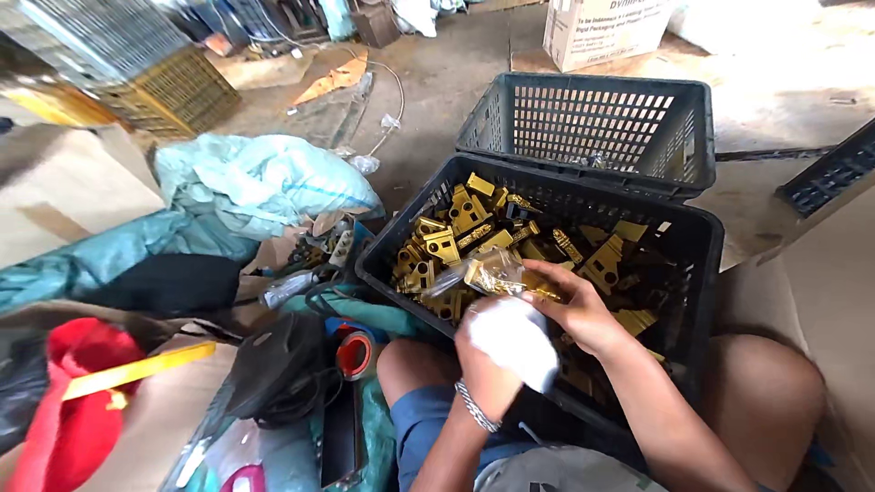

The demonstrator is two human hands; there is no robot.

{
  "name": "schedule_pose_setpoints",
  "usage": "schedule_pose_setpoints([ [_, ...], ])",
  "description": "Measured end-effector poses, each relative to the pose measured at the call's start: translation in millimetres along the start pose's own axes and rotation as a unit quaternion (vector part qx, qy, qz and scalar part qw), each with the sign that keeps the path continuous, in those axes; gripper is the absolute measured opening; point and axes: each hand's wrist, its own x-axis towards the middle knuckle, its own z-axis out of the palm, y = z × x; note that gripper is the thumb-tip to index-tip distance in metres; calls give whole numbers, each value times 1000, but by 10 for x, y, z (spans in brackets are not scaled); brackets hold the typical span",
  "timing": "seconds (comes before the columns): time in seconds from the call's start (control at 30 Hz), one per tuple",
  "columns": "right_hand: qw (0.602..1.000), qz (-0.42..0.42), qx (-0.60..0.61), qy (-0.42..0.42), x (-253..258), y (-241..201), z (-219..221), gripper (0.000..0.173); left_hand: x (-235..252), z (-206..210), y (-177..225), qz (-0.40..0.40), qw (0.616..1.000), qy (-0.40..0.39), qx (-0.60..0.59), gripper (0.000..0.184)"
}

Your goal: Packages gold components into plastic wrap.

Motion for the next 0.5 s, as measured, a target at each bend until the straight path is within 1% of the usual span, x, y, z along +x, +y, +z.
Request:
schedule_pose_setpoints([
  [0.07,998,-38,-50,-25,-6,66,-31,57,-55,16,116,-2,997,-56,-57,24],
  [0.13,992,-51,-100,-57,-44,101,-108,53,-46,-64,122,-29,991,-91,-94,22],
  [0.17,988,-48,-132,-70,-76,101,-177,49,-19,-139,100,-35,988,-111,-103,21],
  [0.23,969,-5,-214,-120,-117,32,-424,42,43,-346,27,-60,976,-139,-157,25],
  [0.27,954,19,-255,-159,-100,-30,-594,42,71,-468,-2,-84,968,-136,-193,30],
  [0.3,940,26,-286,-183,-64,-98,-760,40,92,-598,0,-127,961,-125,-213,33],
  [0.33,937,15,-303,-174,-21,-164,-908,37,105,-721,26,-175,957,-110,-204,32],
  [0.37,942,-10,-314,-119,38,-218,-1021,35,115,-804,42,-205,959,-100,-169,27],
  [0.4,943,-46,-327,-29,127,-254,-1078,36,114,-822,39,-204,968,-106,-104,20],
  [0.43,935,-69,-344,53,231,-278,-1065,42,89,-783,18,-171,976,-132,-27,16],
  [0.47,927,-67,-357,90,292,-316,-953,51,44,-689,-8,-112,978,-164,58,14],
  [0.5,924,-72,-366,83,298,-331,-738,57,5,-537,-17,-52,973,-190,122,17],
])
